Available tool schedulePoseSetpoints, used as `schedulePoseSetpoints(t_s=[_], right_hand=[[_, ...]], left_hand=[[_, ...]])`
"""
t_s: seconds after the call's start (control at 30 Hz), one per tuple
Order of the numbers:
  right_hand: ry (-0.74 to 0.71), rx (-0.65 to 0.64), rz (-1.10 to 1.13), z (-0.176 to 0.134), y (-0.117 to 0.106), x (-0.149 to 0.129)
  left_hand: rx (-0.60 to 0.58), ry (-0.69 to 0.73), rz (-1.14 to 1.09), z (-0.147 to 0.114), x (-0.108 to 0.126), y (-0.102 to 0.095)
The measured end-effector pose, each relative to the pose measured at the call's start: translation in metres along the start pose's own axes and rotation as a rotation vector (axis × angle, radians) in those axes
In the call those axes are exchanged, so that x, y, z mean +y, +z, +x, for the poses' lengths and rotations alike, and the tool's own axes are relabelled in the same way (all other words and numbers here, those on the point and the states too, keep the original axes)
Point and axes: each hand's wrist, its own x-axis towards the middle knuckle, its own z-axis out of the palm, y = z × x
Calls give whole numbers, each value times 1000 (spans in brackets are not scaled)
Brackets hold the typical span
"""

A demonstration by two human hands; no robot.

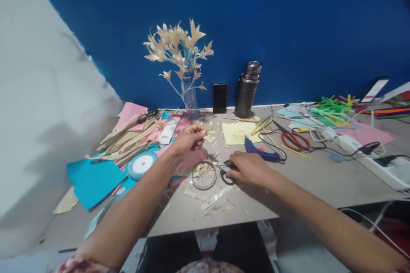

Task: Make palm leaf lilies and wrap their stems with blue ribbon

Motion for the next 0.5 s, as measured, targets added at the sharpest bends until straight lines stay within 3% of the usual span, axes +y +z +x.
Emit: schedulePoseSetpoints(t_s=[0.17,0.33,0.43,0.5], right_hand=[[14,-35,-72,1,-3,-11],[81,-57,-67,-3,0,-8],[167,-55,144,-11,1,5],[202,-110,479,-20,0,14]], left_hand=[[32,38,14,0,-18,-14],[-50,37,-121,-2,-20,-16],[-87,33,-238,-5,-15,-16],[-105,16,-295,-7,-12,-16]])
